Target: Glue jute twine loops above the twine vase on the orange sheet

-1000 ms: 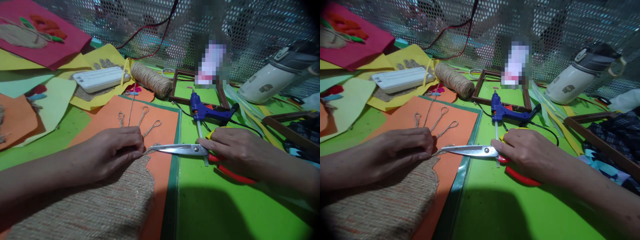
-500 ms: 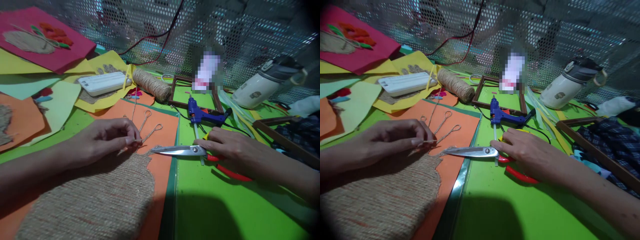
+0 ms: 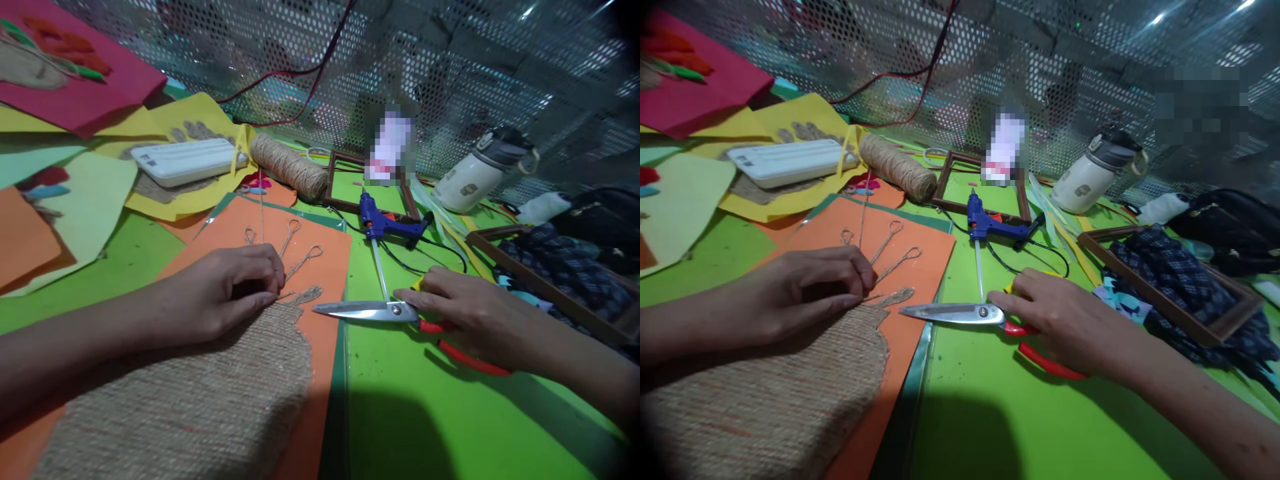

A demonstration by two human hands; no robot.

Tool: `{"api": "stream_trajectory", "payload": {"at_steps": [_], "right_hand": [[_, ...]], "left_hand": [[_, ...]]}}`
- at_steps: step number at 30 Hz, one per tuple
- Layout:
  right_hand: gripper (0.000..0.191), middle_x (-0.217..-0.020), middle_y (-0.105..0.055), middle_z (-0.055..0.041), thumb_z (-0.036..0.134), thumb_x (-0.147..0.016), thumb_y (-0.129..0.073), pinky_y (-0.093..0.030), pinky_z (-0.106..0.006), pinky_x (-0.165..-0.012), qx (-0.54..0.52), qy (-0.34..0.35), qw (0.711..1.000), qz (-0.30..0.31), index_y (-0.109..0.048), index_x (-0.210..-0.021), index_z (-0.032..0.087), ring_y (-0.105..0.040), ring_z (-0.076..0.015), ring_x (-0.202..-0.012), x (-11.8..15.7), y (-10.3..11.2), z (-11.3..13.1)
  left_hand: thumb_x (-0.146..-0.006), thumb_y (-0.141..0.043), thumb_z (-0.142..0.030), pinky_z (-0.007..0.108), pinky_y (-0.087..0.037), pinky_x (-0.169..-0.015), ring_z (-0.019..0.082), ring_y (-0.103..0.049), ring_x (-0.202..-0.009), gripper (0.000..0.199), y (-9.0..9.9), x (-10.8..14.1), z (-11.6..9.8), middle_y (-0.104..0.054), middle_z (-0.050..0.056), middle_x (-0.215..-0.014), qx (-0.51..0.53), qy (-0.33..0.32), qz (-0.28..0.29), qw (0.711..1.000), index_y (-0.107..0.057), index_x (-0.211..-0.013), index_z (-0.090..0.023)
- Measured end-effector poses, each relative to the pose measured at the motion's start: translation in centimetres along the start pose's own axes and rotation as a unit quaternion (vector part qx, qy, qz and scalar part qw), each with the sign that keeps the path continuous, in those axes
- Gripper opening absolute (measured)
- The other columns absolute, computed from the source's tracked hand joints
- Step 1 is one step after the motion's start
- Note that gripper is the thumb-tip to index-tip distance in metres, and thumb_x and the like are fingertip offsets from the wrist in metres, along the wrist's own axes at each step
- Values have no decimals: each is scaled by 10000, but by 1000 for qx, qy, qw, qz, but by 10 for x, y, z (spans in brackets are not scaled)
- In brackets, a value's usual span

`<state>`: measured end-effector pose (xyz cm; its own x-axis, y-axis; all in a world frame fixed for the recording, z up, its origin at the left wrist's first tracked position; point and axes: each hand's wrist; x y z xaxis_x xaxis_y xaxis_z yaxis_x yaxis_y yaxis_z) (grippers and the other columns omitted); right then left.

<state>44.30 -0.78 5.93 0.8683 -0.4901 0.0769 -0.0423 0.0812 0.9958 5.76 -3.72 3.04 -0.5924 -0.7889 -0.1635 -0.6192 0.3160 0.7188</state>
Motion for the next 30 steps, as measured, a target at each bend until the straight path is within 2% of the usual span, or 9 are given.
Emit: {"api": "stream_trajectory", "payload": {"at_steps": [7,11,14,20,25,30], "right_hand": [[579,-946,-619,-74,34,-879,-487,-428,-299,-650,-49,-72,996,-15,-548,-1405,268,-592,-201,-765,23,6,17],[694,-1061,-673,-95,29,-822,-532,-531,-347,-750,-91,-138,986,-23,-490,-1472,268,-670,-242,-898,21,1,32],[737,-1070,-692,-87,62,-849,-573,-563,-374,-802,-109,-171,979,-18,-435,-1533,298,-690,-246,-908,14,-4,42],[763,-1014,-672,-70,47,-863,-586,-541,-348,-742,-68,-209,975,15,-428,-1550,339,-686,-231,-843,3,0,62],[747,-900,-636,-47,88,-869,-598,-445,-293,-620,10,-230,972,42,-442,-1548,356,-635,-203,-709,-1,1,81],[782,-905,-618,-48,122,-862,-603,-422,-301,-609,7,-245,968,51,-389,-1578,351,-617,-208,-692,1,-4,96]], "left_hand": [[-957,-537,-332,301,-520,-745,188,-640,-850,193,0,2,2,-693,43,-919,44,75,-24,996,-620,-840,-203],[-950,-523,-378,305,-501,-709,191,-624,-798,208,-5,0,3,-689,42,-880,12,113,-49,992,-625,-892,-207],[-949,-517,-392,306,-488,-687,190,-616,-768,227,-9,-2,6,-689,47,-858,-6,117,-65,991,-629,-905,-199],[-972,-475,-435,313,-494,-694,198,-620,-773,283,-7,0,8,-693,46,-877,-2,106,-41,993,-625,-924,-200],[-996,-421,-456,335,-516,-721,217,-633,-814,304,-4,4,5,-704,70,-938,-2,103,-16,995,-597,-956,-210],[-990,-413,-471,354,-542,-722,227,-652,-820,327,-4,7,3,-711,78,-934,11,99,-13,995,-609,-974,-210]]}}
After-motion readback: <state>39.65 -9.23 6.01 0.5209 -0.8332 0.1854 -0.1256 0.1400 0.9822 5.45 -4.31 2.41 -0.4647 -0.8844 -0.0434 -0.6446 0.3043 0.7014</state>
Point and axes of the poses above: each hand's wrist, its own x-axis away from the middle knuckle, its own y-axis out of the back of the hand, z = x × y
